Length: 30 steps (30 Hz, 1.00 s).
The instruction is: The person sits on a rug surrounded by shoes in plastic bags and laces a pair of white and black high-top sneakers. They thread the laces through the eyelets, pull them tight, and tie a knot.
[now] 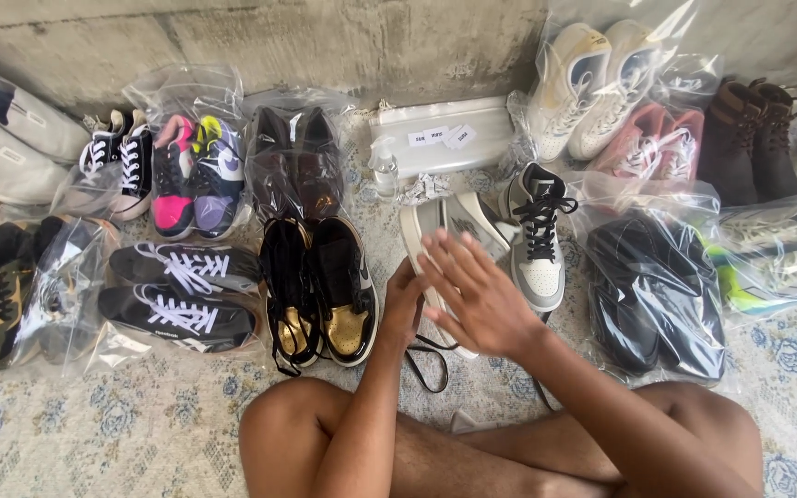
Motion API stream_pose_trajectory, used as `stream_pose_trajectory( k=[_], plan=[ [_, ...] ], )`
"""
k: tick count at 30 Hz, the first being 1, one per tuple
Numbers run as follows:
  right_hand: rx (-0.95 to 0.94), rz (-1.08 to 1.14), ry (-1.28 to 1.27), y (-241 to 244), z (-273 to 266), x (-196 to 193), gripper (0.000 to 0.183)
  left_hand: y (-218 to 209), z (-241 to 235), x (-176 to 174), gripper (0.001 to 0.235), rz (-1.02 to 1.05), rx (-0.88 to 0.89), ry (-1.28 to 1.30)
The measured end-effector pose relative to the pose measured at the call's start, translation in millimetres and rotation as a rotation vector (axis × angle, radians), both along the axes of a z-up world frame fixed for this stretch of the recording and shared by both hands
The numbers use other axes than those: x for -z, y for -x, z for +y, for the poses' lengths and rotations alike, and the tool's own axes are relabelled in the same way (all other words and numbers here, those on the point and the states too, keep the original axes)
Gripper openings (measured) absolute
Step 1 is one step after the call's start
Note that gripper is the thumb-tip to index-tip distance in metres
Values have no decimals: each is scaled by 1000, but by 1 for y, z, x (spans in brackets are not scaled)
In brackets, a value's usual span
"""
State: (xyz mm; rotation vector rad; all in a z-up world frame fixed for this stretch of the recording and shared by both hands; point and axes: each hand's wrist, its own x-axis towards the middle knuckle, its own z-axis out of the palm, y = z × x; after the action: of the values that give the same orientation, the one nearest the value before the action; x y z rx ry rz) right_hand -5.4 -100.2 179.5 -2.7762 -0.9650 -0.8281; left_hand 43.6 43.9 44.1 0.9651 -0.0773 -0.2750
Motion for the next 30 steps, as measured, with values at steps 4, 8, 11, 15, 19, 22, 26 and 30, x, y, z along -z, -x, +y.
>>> stream_pose_trajectory(
  k=[4, 8, 11, 15, 19, 22, 26, 30],
  plan=[
    [129, -6, 132, -30, 1, -27, 78, -11, -5, 56, 61, -56, 82, -15],
    [281, 34, 185, -53, -10, -19, 76, 0, -4, 28, 73, -76, 181, 18],
    [407, 84, 207, -56, -7, -15, 72, 9, -3, 5, 71, -49, 186, 21],
    [480, 8, 253, -46, 3, 0, 81, -5, -8, 46, 58, -6, 162, 54],
    [497, 202, 216, -19, 14, 4, 87, -6, -13, 56, 45, 23, 102, 37],
    [410, 301, 74, -4, 18, 21, 83, 5, -10, -8, 45, 46, 63, 69],
    [218, 352, -139, 39, 39, 33, 77, 4, -3, -22, 46, 242, 74, 181],
    [97, 299, -442, 85, 45, 28, 55, -7, 11, -56, 94, 383, -94, 268]
  ],
)
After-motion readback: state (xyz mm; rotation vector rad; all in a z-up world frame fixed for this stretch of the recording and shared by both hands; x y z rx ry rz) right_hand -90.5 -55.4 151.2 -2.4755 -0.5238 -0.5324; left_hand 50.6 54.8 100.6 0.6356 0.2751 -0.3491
